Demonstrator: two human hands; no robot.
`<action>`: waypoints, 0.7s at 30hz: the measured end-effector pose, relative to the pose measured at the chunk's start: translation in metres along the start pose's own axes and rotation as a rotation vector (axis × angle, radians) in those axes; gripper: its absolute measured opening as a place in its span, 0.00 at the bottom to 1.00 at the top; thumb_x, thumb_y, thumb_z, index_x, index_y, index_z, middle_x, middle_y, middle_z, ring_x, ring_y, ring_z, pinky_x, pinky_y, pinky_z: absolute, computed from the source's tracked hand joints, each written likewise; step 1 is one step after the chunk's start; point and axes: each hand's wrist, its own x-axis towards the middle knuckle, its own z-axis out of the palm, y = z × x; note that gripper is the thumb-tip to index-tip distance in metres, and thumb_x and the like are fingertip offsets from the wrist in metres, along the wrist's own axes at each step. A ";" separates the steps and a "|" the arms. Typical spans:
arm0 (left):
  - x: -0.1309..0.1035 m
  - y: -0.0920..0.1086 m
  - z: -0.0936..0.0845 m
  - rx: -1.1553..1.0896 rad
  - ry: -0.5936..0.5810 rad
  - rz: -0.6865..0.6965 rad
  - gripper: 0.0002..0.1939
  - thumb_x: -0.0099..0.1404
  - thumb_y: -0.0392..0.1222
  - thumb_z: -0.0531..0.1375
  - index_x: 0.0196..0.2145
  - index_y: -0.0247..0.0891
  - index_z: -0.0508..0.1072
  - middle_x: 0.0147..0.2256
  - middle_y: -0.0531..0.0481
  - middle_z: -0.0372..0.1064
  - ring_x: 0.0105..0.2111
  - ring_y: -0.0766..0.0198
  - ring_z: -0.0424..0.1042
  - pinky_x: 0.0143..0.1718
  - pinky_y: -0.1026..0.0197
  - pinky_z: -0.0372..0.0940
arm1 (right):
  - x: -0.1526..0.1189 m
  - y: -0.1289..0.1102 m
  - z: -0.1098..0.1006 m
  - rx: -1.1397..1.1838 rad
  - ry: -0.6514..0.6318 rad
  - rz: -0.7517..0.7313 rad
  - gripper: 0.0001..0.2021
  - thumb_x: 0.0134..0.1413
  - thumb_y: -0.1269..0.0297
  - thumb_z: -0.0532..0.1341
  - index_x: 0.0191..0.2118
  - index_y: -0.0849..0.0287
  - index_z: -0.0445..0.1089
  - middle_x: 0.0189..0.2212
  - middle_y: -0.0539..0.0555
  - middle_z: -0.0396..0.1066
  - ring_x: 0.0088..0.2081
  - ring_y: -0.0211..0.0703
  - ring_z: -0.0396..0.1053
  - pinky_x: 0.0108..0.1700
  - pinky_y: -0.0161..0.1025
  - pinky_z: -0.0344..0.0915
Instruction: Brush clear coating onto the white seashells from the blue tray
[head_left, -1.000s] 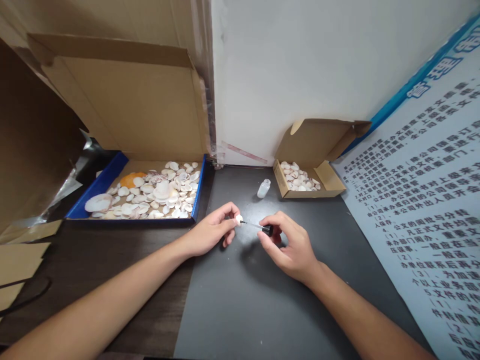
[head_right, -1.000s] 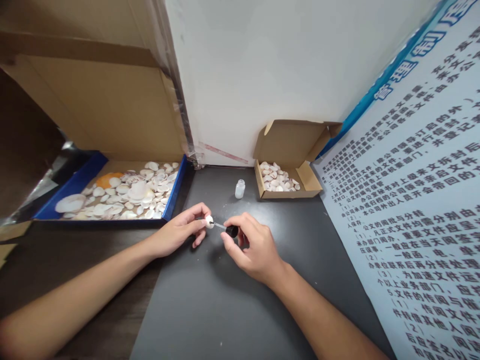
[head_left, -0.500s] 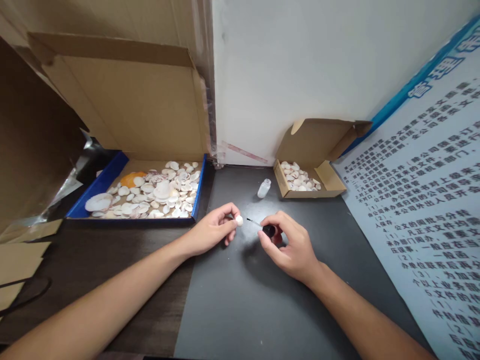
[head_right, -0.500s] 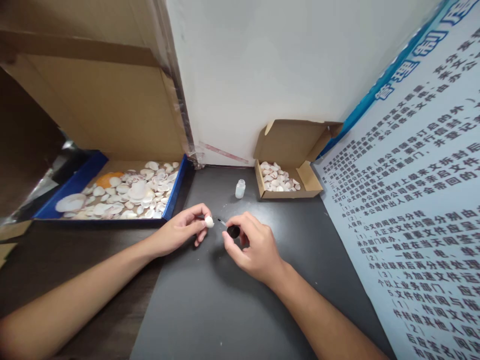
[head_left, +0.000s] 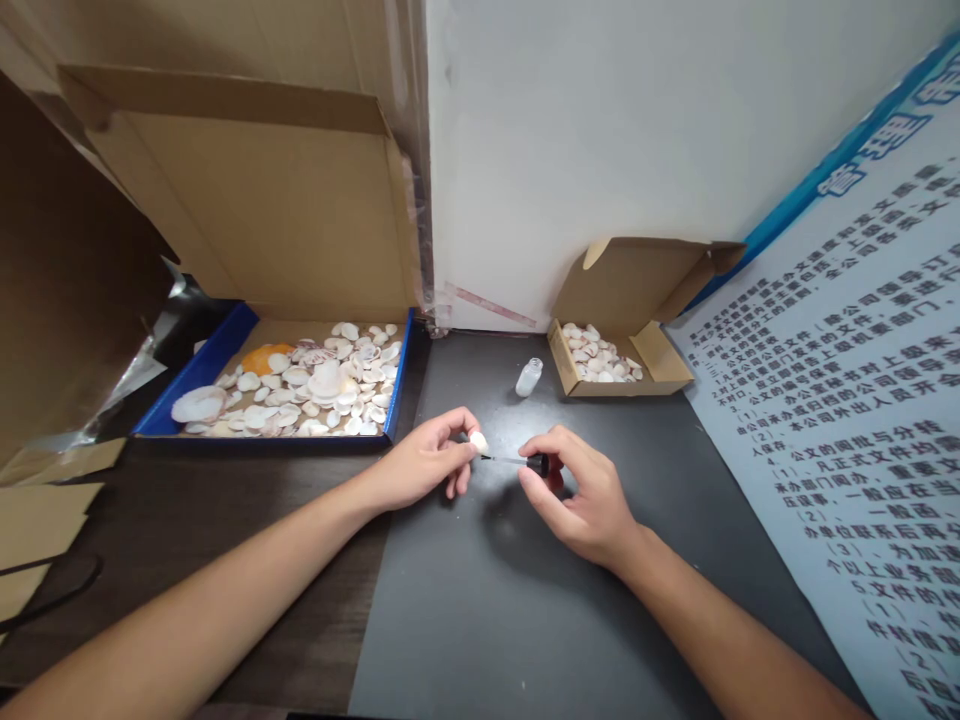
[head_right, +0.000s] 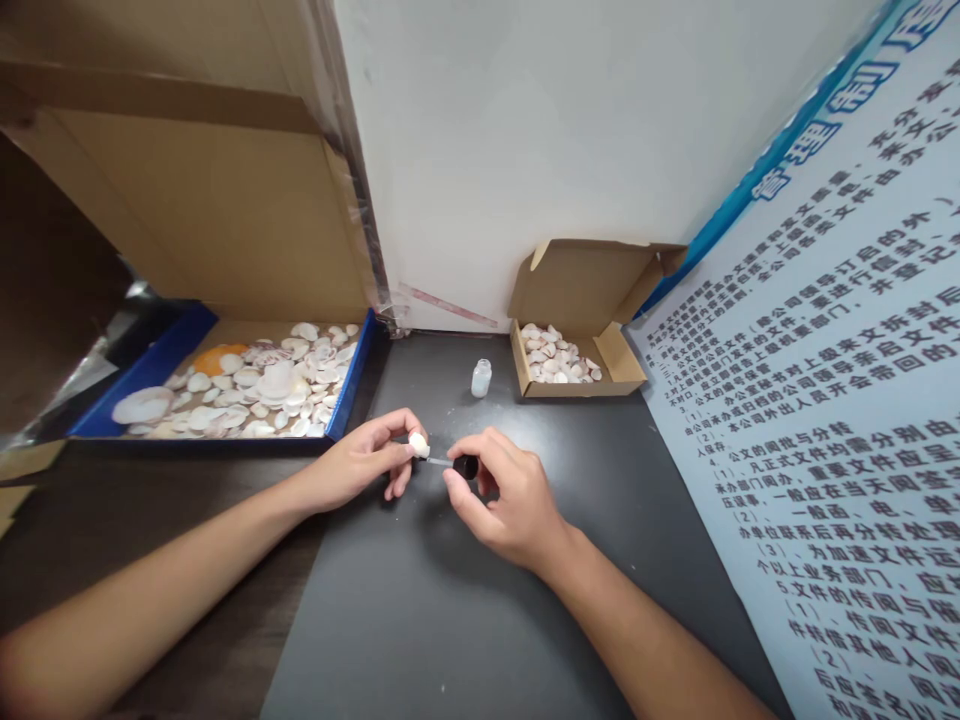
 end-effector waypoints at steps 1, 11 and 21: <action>0.000 0.000 0.000 0.002 -0.006 -0.008 0.12 0.65 0.48 0.56 0.35 0.39 0.58 0.16 0.59 0.65 0.15 0.71 0.62 0.18 0.70 0.57 | 0.000 0.000 0.000 -0.006 -0.001 -0.003 0.04 0.57 0.69 0.59 0.39 0.58 0.66 0.26 0.47 0.62 0.23 0.31 0.60 0.27 0.31 0.60; -0.002 0.002 0.000 0.025 -0.024 -0.017 0.08 0.66 0.44 0.54 0.35 0.40 0.58 0.15 0.61 0.61 0.13 0.71 0.59 0.16 0.71 0.54 | -0.001 0.000 0.000 0.006 0.007 -0.007 0.05 0.57 0.69 0.59 0.39 0.57 0.65 0.26 0.46 0.62 0.23 0.31 0.60 0.27 0.31 0.60; -0.002 0.000 -0.001 0.042 -0.019 0.020 0.09 0.64 0.45 0.56 0.32 0.38 0.60 0.19 0.60 0.59 0.19 0.72 0.59 0.22 0.68 0.59 | 0.000 0.001 0.000 0.014 0.033 -0.005 0.04 0.57 0.69 0.58 0.40 0.57 0.65 0.26 0.47 0.62 0.23 0.32 0.60 0.27 0.31 0.60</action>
